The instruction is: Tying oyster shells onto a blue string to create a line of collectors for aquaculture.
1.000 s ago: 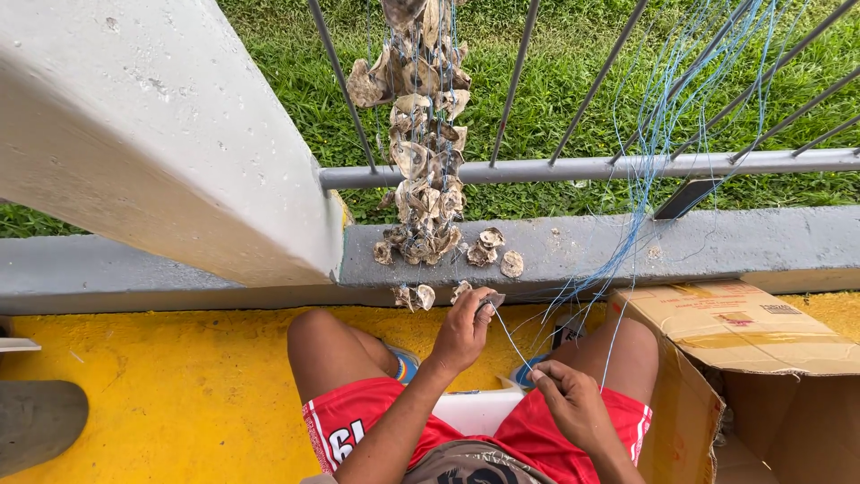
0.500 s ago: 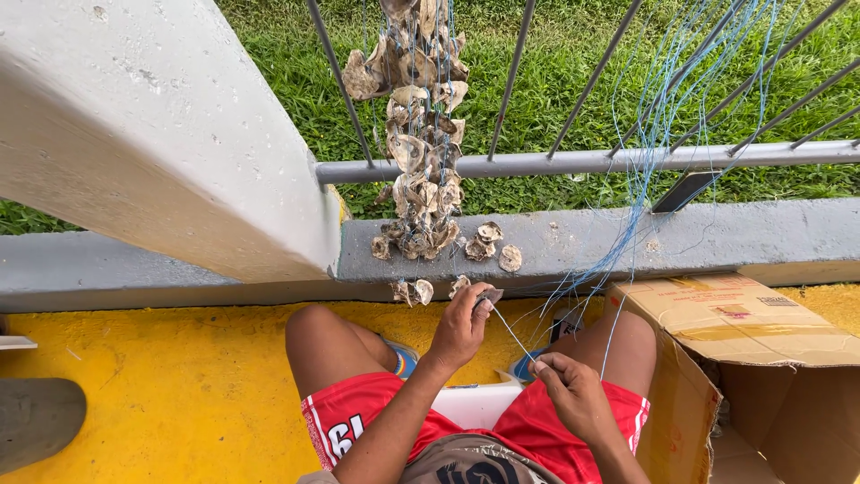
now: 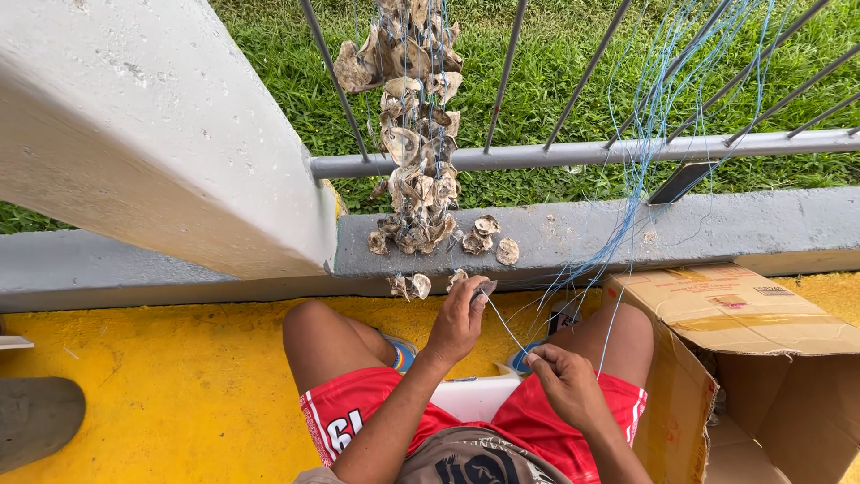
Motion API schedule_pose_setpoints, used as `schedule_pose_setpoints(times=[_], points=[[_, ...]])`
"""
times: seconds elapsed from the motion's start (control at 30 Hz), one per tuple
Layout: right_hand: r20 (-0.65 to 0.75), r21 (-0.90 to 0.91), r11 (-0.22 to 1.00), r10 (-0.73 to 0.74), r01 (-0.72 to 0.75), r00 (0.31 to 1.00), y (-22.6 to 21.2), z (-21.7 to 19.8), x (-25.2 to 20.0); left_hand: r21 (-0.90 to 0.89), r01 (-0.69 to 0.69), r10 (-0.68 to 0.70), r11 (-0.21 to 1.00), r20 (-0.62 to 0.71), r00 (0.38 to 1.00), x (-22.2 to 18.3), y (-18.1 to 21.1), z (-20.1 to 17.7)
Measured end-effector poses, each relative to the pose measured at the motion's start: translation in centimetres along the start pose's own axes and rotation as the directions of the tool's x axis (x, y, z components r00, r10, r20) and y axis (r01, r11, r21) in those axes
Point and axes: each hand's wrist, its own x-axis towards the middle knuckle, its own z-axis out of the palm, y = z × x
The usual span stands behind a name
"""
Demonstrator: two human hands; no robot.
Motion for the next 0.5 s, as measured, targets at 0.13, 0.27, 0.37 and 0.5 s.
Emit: schedule_pose_setpoints(times=[0.13, 0.27, 0.37, 0.5], points=[[-0.003, 0.032, 0.996, -0.082, 0.082, 0.997, 0.0, 0.2, -0.1, -0.027, 0.023, -0.023, 0.999, 0.002, 1.0, -0.1, 0.1, 0.0], [0.024, -0.039, 0.999, 0.029, -0.028, 0.999, -0.4, 0.1, 0.0, -0.024, 0.009, -0.009, 1.0, -0.003, 1.0, -0.2, 0.2, -0.1], [0.03, -0.051, 0.998, 0.03, -0.028, 0.999, -0.2, 0.1, 0.1, -0.007, -0.029, 0.029, 1.0, -0.005, 1.0, -0.2, 0.3, -0.1], [0.035, -0.025, 0.999, -0.038, 0.038, 0.999, 0.4, 0.2, 0.4, 0.015, -0.088, 0.088, 0.996, -0.007, 0.996, -0.1, 0.1, -0.1]])
